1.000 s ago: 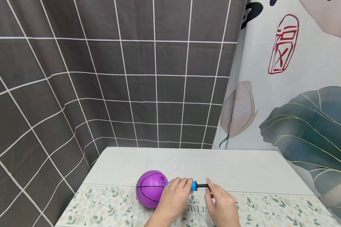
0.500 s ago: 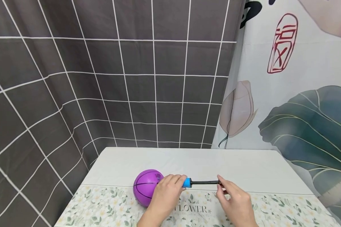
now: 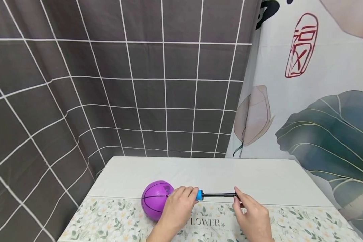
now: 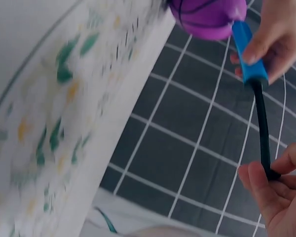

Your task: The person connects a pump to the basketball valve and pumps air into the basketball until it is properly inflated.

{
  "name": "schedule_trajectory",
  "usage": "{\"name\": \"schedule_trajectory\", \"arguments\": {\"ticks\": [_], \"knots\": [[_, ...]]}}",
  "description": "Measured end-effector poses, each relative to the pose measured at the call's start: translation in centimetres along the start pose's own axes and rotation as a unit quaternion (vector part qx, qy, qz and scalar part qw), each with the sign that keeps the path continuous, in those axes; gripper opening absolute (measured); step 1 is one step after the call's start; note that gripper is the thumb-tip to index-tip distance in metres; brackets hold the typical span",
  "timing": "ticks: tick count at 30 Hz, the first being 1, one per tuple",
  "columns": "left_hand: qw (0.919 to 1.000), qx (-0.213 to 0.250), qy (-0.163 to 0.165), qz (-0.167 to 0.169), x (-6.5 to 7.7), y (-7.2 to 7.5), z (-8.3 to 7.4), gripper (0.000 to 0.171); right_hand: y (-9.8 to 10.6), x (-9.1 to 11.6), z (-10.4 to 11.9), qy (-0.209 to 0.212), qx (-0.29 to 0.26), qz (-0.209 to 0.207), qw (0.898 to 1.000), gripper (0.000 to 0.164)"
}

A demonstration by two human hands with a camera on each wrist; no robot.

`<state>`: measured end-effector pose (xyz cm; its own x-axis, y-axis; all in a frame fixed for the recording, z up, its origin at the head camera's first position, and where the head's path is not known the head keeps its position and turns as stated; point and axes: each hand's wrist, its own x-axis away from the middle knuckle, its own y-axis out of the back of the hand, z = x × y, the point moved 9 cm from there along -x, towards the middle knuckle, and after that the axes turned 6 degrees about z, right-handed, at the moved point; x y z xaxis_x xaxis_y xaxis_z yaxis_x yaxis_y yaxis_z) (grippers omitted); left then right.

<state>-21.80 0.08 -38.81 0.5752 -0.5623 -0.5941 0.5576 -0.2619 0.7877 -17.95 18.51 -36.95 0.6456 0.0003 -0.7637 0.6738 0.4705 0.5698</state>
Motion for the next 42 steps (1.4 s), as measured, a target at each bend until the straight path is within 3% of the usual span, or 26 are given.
{"name": "schedule_trajectory", "arguments": {"ticks": [12, 19, 28, 33, 42], "knots": [[0.9998, 0.003, -0.019, -0.011, -0.2, 0.0, -2.2, 0.044, -2.6, 0.9, 3.8, 0.045, -0.02, 0.016, 0.999, 0.037], [0.9988, 0.048, -0.01, 0.002, 0.1, -0.3, -0.6, 0.041, -1.7, 0.3, 2.5, 0.046, -0.016, 0.026, 0.998, 0.037], [0.9984, 0.053, 0.011, 0.018, 0.6, 0.2, 1.5, 0.041, 0.6, -0.4, -0.1, 0.01, -0.011, 0.006, 1.0, 0.036], [0.9981, 0.055, 0.017, 0.021, 0.7, 0.3, 1.5, 0.041, 0.7, -0.1, -0.7, -0.005, -0.007, 0.012, 1.0, 0.036], [0.9999, 0.006, -0.006, -0.009, 0.4, 0.5, -0.2, 0.04, -0.2, 0.7, 1.3, 0.036, -0.006, -0.031, 0.999, 0.036]]}}
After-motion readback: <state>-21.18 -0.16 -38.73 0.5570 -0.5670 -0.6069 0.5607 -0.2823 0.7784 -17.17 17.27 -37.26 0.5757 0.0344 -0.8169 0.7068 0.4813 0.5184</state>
